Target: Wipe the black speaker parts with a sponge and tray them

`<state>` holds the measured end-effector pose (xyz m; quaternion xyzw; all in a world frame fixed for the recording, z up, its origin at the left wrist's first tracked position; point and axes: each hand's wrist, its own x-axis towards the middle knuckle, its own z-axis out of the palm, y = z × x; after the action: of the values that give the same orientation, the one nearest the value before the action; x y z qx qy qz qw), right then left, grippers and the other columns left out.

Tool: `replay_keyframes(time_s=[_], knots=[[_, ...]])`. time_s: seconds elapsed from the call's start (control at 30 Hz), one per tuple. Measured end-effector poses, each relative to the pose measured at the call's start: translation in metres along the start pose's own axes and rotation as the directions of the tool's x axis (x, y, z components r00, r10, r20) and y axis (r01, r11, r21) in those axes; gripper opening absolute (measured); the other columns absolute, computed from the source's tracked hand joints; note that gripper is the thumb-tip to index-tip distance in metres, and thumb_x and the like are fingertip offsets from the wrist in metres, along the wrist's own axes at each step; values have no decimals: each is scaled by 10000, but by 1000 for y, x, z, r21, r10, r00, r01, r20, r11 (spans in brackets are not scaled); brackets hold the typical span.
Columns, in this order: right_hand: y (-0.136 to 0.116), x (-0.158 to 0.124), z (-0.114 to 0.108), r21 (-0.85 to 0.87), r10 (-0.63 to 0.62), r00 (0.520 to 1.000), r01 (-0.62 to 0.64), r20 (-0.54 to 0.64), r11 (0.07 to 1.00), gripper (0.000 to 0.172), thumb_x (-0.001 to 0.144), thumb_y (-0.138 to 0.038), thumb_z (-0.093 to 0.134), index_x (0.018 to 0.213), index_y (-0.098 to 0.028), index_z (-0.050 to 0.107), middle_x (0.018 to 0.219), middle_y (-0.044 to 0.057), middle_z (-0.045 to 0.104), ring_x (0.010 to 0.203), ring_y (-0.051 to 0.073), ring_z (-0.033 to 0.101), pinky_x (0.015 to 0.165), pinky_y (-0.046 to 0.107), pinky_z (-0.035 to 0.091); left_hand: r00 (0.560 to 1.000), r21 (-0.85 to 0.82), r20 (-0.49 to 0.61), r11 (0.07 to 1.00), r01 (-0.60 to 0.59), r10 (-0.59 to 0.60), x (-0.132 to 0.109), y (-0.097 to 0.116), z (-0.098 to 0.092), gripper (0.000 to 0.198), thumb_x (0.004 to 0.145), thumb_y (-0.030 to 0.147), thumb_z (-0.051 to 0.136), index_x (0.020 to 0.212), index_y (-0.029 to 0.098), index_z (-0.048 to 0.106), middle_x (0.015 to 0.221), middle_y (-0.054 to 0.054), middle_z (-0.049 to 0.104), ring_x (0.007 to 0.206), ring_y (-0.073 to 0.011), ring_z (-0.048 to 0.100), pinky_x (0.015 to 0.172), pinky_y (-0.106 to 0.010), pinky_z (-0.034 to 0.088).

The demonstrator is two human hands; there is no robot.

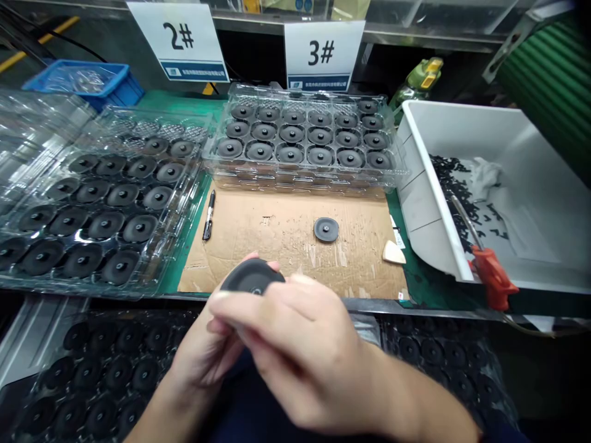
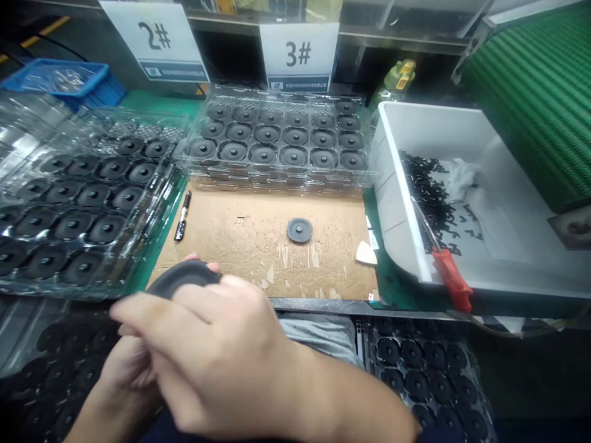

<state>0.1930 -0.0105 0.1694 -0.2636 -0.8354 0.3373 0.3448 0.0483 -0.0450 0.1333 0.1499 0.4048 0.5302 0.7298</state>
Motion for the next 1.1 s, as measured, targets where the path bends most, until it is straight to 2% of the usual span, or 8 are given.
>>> replay_keyframes(time_s=[0.17, 0.27, 0.33, 0.43, 0.63, 0.87, 1.0, 1.1], knots=[[6, -19, -14, -60, 245, 970, -245, 1, 968, 271, 895, -141, 447, 1140, -190, 553, 856, -3, 600, 726, 98, 516, 681, 250, 378, 995, -15, 90, 999, -43, 44, 7, 5, -15, 527, 571, 330, 790, 1072, 272, 636, 1082, 1, 659, 991, -163, 608, 845, -188, 487], [15, -13, -14, -183, 151, 982, -170, -114, 968, 326, 894, -134, 445, 1188, -226, 551, 817, 7, 598, 730, 127, 514, 693, 291, 375, 993, -35, 55, 994, -103, 104, 10, 2, -12, 469, 596, 382, 763, 1040, 280, 652, 1085, 17, 658, 1039, -147, 585, 879, -177, 466], [28, -6, -10, -52, 89, 980, -100, -179, 994, 329, 901, -140, 444, 1185, -266, 553, 933, 2, 616, 812, 129, 542, 754, 294, 406, 992, -55, 60, 992, -111, 115, 9, 2, -8, 421, 639, 367, 738, 1042, 285, 651, 1090, 12, 657, 1038, -162, 590, 877, -204, 477], [60, -1, 3, 276, 325, 901, -247, -288, 929, 304, 926, -220, 422, 1213, -273, 507, 1154, 5, 565, 986, 128, 543, 832, 275, 443, 992, -123, 121, 992, -18, 33, 5, 4, -7, 428, 682, 332, 710, 1098, 279, 625, 1107, -21, 652, 992, -209, 617, 871, -265, 497], [125, -19, 59, 271, 547, 833, -509, -86, 817, 255, 796, -184, 528, 1024, -174, 643, 1031, 75, 570, 869, 159, 549, 819, 336, 440, 959, -308, 285, 948, 84, 7, 3, 0, -21, 523, 700, 456, 633, 1182, 263, 572, 1198, -48, 600, 1085, -272, 558, 931, -340, 468], [102, -24, 44, 327, 614, 782, -556, -106, 764, 269, 840, -236, 482, 1068, -161, 604, 1013, 63, 565, 604, 87, 435, 617, 242, 397, 950, -342, 307, 926, 157, -48, 8, 4, -25, 513, 851, 547, 374, 1234, 242, 524, 1202, -64, 589, 1046, -267, 584, 874, -337, 493], [86, -31, 34, 388, 628, 778, -568, -36, 726, 226, 861, -272, 483, 993, -172, 636, 888, 44, 620, 692, 120, 515, 637, 239, 407, 965, -81, 222, 989, -126, 141, 13, 1, -27, 556, 853, 461, 479, 1362, 334, 298, 1187, -70, 570, 975, -225, 610, 775, -276, 500], [84, -40, 38, 418, 656, 755, -591, -17, 690, 212, 858, -270, 498, 975, -161, 638, 829, 43, 624, 713, 127, 545, 611, 222, 413, 896, 323, 257, 842, -433, 362, 16, -6, -33, 877, 778, 287, 640, 1416, 325, 39, 1218, -89, 523, 1095, -220, 537, 908, -313, 449]])
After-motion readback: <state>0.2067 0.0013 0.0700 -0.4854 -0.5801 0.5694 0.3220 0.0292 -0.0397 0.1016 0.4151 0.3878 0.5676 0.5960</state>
